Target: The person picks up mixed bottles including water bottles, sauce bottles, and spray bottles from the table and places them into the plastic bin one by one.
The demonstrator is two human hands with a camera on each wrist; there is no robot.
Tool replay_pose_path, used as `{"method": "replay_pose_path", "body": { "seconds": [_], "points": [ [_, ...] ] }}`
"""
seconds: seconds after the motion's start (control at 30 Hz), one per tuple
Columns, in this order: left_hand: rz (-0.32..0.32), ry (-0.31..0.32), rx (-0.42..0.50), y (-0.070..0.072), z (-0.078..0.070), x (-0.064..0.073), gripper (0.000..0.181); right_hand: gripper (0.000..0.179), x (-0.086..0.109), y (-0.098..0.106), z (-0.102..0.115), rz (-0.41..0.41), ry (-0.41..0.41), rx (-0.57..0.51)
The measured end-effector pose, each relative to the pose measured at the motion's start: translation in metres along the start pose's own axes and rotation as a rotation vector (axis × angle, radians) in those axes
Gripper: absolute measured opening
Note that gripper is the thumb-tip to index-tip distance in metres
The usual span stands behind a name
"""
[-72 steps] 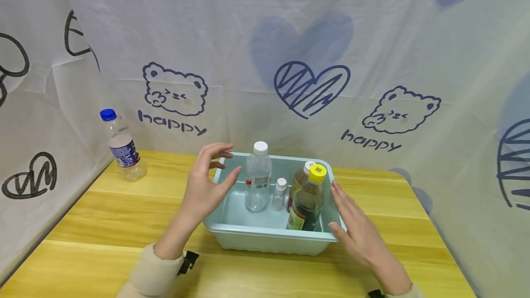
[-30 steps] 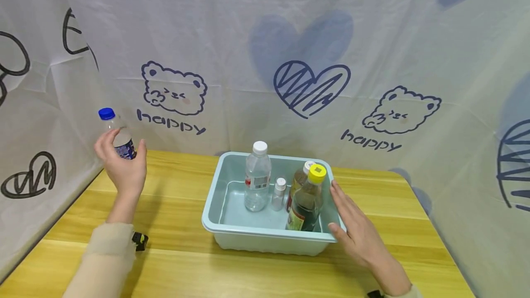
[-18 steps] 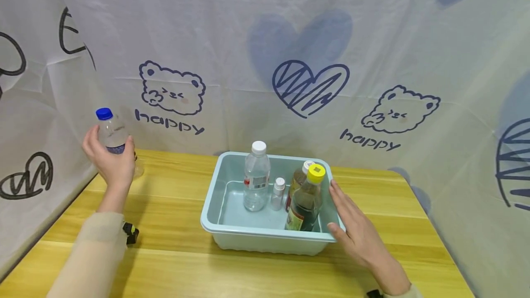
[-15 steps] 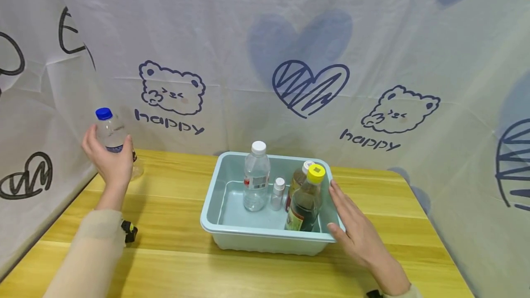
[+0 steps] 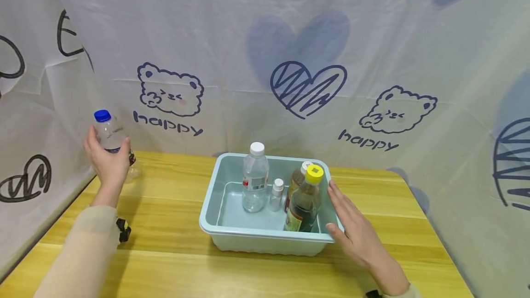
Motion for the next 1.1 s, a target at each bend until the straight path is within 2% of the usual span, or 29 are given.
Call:
{"method": "replay_pose_path", "body": {
  "seconds": [0.23, 0.63, 0.97, 1.1],
  "points": [
    [-0.005, 0.007, -0.021, 0.003, 0.003, -0.001, 0.079, 0.068, 0.0, 0.0, 0.001, 0.004, -0.007, -0.003],
    [-0.019, -0.009, 0.004, 0.005, 0.002, 0.002, 0.079, 0.068, 0.0, 0.001, 0.002, -0.019, 0.002, 0.0],
    [-0.024, 0.004, 0.073, 0.004, -0.001, 0.013, 0.078, 0.067, -0.001, 0.0, 0.001, -0.024, -0.003, -0.008],
    [-0.034, -0.012, 0.102, 0.003, -0.005, 0.019, 0.078, 0.067, -0.001, 0.0, 0.0, -0.018, -0.015, -0.005]
  ]
}}
Point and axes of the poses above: each hand's wrist, its own x-axis away from the middle knuckle, its own y-axis out of the back of the hand, z = x × y, the point moved 7 cm from there along -x, towards the middle knuckle, and after that the axes turned 14 degrees about z, right-handed, at the moved point
